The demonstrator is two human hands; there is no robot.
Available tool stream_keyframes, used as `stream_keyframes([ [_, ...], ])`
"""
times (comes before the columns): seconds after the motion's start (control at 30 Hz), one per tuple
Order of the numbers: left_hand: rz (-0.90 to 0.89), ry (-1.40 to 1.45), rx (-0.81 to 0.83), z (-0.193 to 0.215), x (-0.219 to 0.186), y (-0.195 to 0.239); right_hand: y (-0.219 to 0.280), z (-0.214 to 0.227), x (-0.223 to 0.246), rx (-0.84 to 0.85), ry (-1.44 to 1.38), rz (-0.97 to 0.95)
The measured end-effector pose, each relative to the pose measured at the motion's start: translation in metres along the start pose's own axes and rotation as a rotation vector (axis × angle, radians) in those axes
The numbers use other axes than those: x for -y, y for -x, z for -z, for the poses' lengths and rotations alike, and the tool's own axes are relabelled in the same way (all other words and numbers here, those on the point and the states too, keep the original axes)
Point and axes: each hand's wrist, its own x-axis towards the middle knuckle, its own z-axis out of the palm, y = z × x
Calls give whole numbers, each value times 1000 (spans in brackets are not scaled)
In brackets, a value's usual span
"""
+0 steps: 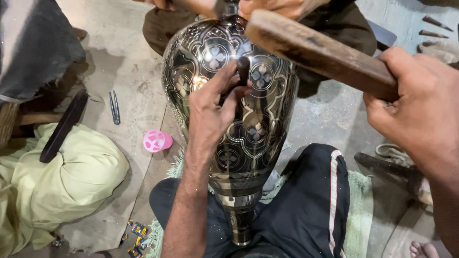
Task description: The person uses a hammer and a metal chisel to engrave decorative patterns onto a large, polished metal vessel. They repeatedly strike the chisel to create fine lines and shapes on the surface.
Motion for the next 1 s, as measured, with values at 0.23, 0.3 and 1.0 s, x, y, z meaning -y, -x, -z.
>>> stream_keyframes([
  [0.23, 2, -45, 9, 0, 4, -1, -22, 6, 17, 69, -176, -186],
  [0.3, 35, -6, 10, -2, 6, 0, -28, 9, 22, 106, -108, -153],
  [1.0, -62, -167, -74, -8, 3, 9, -40, 27, 27, 139, 265, 88],
])
